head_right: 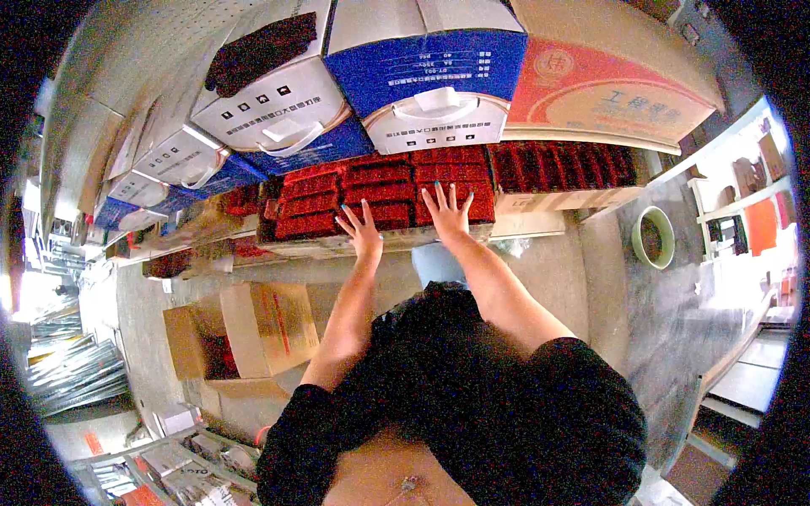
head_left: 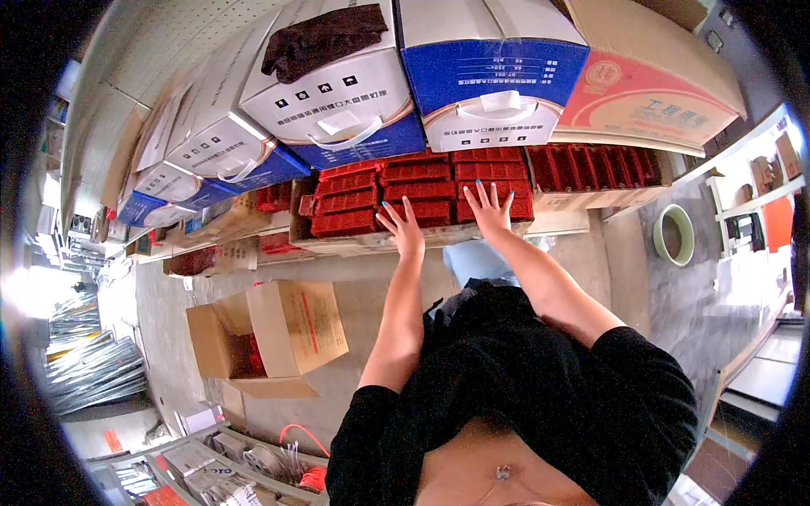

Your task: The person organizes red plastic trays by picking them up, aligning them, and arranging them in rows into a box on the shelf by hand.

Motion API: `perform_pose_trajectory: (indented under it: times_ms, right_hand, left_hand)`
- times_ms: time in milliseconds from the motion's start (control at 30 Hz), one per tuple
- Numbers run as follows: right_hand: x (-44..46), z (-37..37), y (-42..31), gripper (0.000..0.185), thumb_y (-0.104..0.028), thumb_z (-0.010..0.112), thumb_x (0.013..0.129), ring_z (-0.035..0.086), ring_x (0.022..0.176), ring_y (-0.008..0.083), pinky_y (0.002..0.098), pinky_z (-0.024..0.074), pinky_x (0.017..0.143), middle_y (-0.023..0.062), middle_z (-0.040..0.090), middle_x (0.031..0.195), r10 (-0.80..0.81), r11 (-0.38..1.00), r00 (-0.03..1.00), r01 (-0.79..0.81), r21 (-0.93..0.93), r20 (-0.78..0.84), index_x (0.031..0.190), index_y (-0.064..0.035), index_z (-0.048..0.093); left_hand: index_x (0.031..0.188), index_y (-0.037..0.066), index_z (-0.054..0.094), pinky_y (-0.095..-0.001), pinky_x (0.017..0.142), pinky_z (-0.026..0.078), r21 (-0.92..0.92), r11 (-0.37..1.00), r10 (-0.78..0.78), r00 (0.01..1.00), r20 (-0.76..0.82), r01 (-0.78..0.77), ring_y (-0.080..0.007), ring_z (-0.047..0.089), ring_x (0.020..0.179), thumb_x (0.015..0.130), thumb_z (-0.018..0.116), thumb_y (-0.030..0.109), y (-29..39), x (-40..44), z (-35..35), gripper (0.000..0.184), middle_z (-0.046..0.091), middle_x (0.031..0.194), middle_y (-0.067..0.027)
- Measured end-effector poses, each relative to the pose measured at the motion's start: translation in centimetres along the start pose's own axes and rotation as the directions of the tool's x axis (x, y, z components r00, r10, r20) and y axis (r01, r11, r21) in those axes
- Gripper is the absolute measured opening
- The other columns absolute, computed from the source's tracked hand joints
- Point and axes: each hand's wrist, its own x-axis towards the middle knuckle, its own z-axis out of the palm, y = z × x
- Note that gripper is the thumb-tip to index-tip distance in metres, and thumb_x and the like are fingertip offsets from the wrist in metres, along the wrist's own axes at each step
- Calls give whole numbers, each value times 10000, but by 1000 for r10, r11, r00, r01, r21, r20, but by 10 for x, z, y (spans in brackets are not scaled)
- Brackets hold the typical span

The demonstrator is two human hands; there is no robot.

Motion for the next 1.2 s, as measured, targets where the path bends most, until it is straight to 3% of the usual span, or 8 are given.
perform_pose_trajectory:
  times_ms: [333, 567, 700, 733, 800, 933, 1000, 1200]
  right_hand:
    - [34, -4, 11, 769, -120, 491, 832, 88, 1365, 347, 656, 103, 1011, 73, 35, 1502, 31, 999, 997, -31, 6, 65, 1437, -249, 32]
    - [24, 1, -7, 671, -137, 492, 818, 185, 1338, 342, 582, 199, 1028, 113, 139, 1474, -181, 983, 951, 172, -58, -251, 1413, -194, 187]
    - [12, 10, -14, 461, -219, 539, 815, 427, 1187, 321, 464, 355, 976, 162, 401, 1327, -424, 895, 890, 385, 226, 165, 1245, -77, 455]
    - [17, 10, -17, 417, -207, 533, 830, 459, 1153, 314, 457, 404, 911, 158, 438, 1286, -242, 919, 876, 68, 389, 417, 1216, -62, 471]
    - [31, 17, -26, 334, -184, 519, 859, 523, 1086, 301, 442, 503, 782, 151, 511, 1204, -17, 711, 504, -601, 365, 863, 1157, -33, 504]
    - [28, 60, -21, 453, -236, 548, 852, 511, 1083, 304, 477, 451, 902, 158, 432, 1260, -57, -551, 685, -628, 550, 726, 1231, -32, 404]
    - [39, 63, -12, 452, -240, 562, 842, 508, 1091, 314, 493, 408, 940, 154, 430, 1245, -55, -716, 722, -510, 477, 690, 1221, -61, 393]
    - [47, 67, -11, 670, -260, 600, 817, 433, 1188, 318, 492, 360, 977, 180, 331, 1354, -9, -828, 820, -327, 455, 572, 1357, -94, 239]
  left_hand:
    - [1435, 234, 54, -443, 662, 521, -101, 994, 53, 995, 83, -44, -554, -123, 1270, 720, 528, -89, 8, 39, -1, 917, -38, 1477, -175]
    - [1429, 243, 112, -619, 815, 435, -91, 989, 118, 993, 13, -116, -503, -43, 1309, 723, 640, -16, -11, 69, -18, 919, -69, 1477, -162]
    - [1432, 226, 13, -646, 880, 367, -235, 966, -146, 978, -149, 108, -457, 50, 1329, 671, 744, 65, -7, 47, -34, 1067, -95, 1459, -218]
    - [1424, 200, -72, -633, 887, 371, -309, 930, -259, 953, -160, 201, -472, 79, 1319, 661, 768, 101, -5, 42, -30, 1140, -99, 1448, -247]
    - [1411, 168, -135, -541, 981, 338, -595, 736, -415, 910, -17, 325, -431, 118, 1325, 702, 754, 156, -4, 39, -3, 1137, -96, 1440, -266]
    - [1384, 196, -211, -469, 891, 427, -888, -77, -344, 824, 450, 453, -347, 300, 1256, 769, 688, 143, -9, 49, 23, 1091, 111, 1445, -205]
    - [1370, 249, -232, -466, 658, 547, -773, -406, -333, 709, 621, 487, -333, 443, 1141, 814, 591, 19, -1, 52, 6, 1019, 195, 1424, -197]
    - [1349, 328, -250, -427, 620, 572, -725, -471, -180, 750, 637, 503, -278, 536, 938, 828, 469, -80, -16, 89, 71, 978, 245, 1375, -239]
